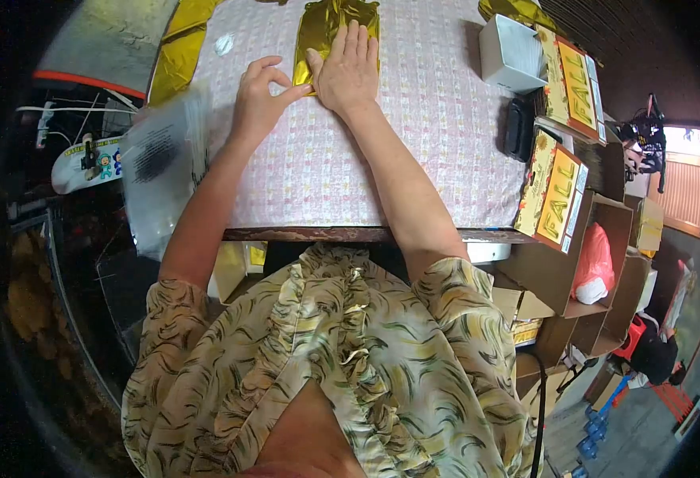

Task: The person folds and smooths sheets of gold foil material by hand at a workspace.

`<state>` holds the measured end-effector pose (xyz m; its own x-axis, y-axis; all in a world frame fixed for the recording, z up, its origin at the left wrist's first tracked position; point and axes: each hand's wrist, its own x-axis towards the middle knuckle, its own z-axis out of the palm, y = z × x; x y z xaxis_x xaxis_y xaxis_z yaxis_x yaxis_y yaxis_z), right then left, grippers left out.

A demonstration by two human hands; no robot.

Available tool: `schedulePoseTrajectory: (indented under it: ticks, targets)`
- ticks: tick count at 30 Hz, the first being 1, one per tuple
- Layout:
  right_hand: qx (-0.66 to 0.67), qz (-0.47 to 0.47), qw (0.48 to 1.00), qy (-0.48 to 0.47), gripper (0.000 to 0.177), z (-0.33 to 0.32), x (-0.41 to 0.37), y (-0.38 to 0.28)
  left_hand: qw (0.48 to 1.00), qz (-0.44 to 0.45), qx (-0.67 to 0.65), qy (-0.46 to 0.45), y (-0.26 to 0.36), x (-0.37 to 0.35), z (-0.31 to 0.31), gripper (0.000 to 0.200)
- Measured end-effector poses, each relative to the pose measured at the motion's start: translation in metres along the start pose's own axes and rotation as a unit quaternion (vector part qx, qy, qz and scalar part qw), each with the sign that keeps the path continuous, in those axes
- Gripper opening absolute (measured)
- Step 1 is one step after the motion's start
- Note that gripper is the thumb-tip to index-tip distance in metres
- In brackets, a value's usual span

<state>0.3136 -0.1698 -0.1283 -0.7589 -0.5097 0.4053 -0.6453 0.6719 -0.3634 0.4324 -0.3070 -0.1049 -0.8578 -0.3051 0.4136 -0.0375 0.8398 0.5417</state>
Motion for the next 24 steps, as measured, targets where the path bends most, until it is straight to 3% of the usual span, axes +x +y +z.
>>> schedulePoseTrajectory:
  ticks: [4, 6, 10, 12, 16, 19, 21, 22, 24]
  targets:
    - [-0.009, -0.01, 1.0, 0.014, 0.08, 0.003, 0.002, 0.002, 0.997, 0.072, 0.029, 0.005, 0.005, 0.014, -0.005, 0.048]
    - [-0.001, -0.016, 1.0, 0.015, 0.079, 0.003, -0.002, 0.003, 0.976, 0.146, 0.136, -0.082, 0.009, 0.019, 0.001, 0.054]
    - [0.045, 0.014, 0.998, -0.035, 0.078, -0.007, 0.003, 0.001, 0.975, 0.123, 0.121, -0.143, -0.003, 0.029, 0.014, 0.058]
    - [0.041, 0.026, 0.998, -0.036, 0.079, -0.008, 0.005, 0.001, 0.947, 0.132, 0.216, -0.2, -0.005, 0.031, 0.013, 0.061]
    - [0.022, 0.031, 0.999, -0.024, 0.077, -0.003, 0.004, 0.003, 0.94, 0.136, 0.233, -0.21, -0.002, 0.029, 0.013, 0.063]
    - [0.017, 0.018, 0.999, 0.048, 0.07, 0.0, 0.014, 0.016, 0.937, 0.143, 0.244, -0.204, -0.004, 0.028, 0.015, 0.067]
    - [0.042, 0.086, 0.995, -0.041, 0.051, -0.029, 0.033, 0.034, 0.948, 0.144, 0.21, -0.19, -0.006, 0.029, 0.015, 0.071]
    - [-0.056, -0.047, 0.984, 0.163, 0.038, -0.006, 0.032, 0.066, 0.949, 0.141, 0.21, -0.188, -0.005, 0.028, 0.014, 0.071]
    - [0.056, 0.056, 0.997, 0.012, 0.026, -0.03, 0.045, 0.074, 0.944, 0.138, 0.223, -0.199, -0.001, 0.029, 0.012, 0.077]
